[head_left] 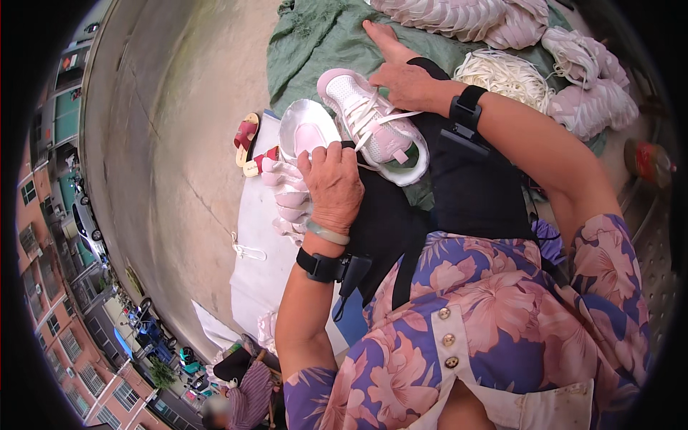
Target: Lacing and tying pink and white shoes in an outdoor workshop area.
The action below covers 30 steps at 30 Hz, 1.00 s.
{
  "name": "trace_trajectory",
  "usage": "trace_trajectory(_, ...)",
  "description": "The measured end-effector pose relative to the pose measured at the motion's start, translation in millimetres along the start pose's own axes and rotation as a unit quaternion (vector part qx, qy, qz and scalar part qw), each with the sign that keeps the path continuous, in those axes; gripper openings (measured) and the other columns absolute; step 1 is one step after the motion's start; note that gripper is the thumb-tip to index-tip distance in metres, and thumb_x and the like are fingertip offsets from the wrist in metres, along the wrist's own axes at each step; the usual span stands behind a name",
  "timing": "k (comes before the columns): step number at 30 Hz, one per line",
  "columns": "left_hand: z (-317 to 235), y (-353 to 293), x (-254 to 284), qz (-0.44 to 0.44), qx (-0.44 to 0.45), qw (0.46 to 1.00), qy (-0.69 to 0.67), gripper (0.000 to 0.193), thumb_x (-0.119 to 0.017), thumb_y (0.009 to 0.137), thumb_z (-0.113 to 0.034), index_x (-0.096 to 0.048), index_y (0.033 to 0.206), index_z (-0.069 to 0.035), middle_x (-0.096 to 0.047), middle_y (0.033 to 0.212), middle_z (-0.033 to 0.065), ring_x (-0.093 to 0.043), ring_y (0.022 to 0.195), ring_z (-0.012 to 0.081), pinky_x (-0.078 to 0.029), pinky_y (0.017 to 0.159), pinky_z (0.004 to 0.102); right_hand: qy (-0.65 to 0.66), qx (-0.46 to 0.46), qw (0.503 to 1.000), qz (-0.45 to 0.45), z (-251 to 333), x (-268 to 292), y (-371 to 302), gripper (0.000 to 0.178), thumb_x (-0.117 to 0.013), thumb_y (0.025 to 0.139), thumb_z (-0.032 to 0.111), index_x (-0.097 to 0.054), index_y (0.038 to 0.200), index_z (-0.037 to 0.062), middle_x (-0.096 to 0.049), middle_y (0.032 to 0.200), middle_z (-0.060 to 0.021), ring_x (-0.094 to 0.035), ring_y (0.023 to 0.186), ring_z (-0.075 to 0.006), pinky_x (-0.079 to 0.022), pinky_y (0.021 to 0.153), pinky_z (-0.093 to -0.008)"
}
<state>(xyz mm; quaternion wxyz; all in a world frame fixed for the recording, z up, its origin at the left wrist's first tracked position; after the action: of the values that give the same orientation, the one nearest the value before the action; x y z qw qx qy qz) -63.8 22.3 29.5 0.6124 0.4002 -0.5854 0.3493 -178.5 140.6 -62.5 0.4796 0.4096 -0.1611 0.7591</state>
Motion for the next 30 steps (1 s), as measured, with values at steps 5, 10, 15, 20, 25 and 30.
trace_trajectory(5,0.5,1.5,-1.4,-0.018,-0.008,1.0,-0.025,0.016,-0.055,0.068,-0.003,-0.057,0.083,-0.008,-0.055,0.085,0.0041,-0.052,0.081,0.0232,-0.035,0.079,0.038,0.054,-0.057,0.976,0.204,-9.7,-2.7,8.7,0.021,-0.056,0.07,0.009,-0.058,0.091,0.0059,-0.059,0.081,-0.0133,-0.059,0.084,-0.026,-0.044,0.073,-0.0336)
trace_trajectory(10,3.4,0.4,4.0,-0.041,-0.007,0.998,-0.053,0.012,-0.056,0.07,-0.003,-0.056,0.081,-0.008,-0.056,0.083,0.0046,-0.052,0.078,0.0237,-0.037,0.074,0.0366,0.529,-0.203,0.8,0.196,-6.4,35.4,-13.0,0.015,-0.056,0.076,0.018,-0.056,0.079,0.003,-0.055,0.068,-0.0029,-0.058,0.078,-0.0136,-0.045,0.074,-0.0271)
trace_trajectory(15,6.5,-1.8,4.4,-0.035,0.004,0.998,-0.045,0.01,-0.056,0.071,-0.003,-0.057,0.079,-0.009,-0.056,0.082,0.0047,-0.051,0.075,0.024,-0.036,0.071,0.0364,0.587,-0.176,0.758,0.221,3.3,55.5,-24.3,0.023,-0.055,0.083,0.026,-0.058,0.09,0.0036,-0.06,0.076,-0.0041,-0.059,0.073,-0.0144,-0.046,0.074,-0.0312)
trace_trajectory(20,25.4,-26.6,17.7,-0.044,0.021,0.999,-0.021,0.01,-0.056,0.072,-0.003,-0.057,0.079,-0.009,-0.058,0.083,0.0052,-0.052,0.077,0.0247,-0.036,0.073,0.0367,0.604,-0.173,0.743,0.231,4.1,58.9,-36.8,0.031,-0.055,0.088,0.031,-0.057,0.074,0.0039,-0.058,0.072,-0.0053,-0.057,0.07,-0.0155,-0.045,0.073,-0.0264)
trace_trajectory(25,53.0,-81.2,42.4,-0.032,0.054,0.998,0.015,0.011,-0.055,0.072,-0.002,-0.057,0.08,-0.009,-0.058,0.085,0.0052,-0.053,0.08,0.0253,-0.037,0.077,0.0371,0.572,-0.203,0.778,0.161,1.3,43.0,-34.8,0.033,-0.06,0.084,0.034,-0.06,0.097,0.0037,-0.059,0.079,-0.0017,-0.055,0.079,-0.0105,-0.043,0.074,-0.026)
trace_trajectory(30,93.8,-156.1,64.5,0.011,0.135,0.985,0.109,0.012,-0.054,0.07,-0.001,-0.055,0.08,-0.007,-0.056,0.086,0.0052,-0.051,0.081,0.0252,-0.037,0.079,0.038,0.474,-0.234,0.82,0.22,10.8,8.0,-28.3,0.03,-0.061,0.083,0.038,-0.064,0.09,0.0087,-0.059,0.086,0.0017,-0.048,0.08,-0.006,-0.037,0.07,-0.0218)
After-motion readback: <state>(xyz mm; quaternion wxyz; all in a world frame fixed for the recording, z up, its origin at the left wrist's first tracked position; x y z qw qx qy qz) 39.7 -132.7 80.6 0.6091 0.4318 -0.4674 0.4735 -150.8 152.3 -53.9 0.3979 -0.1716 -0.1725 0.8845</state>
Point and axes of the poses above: each hand's wrist, its own y-axis towards the middle knuckle, its own x-axis out of the back of the hand, z = x × y, the point moved 8 cm from there along y, towards the middle knuckle
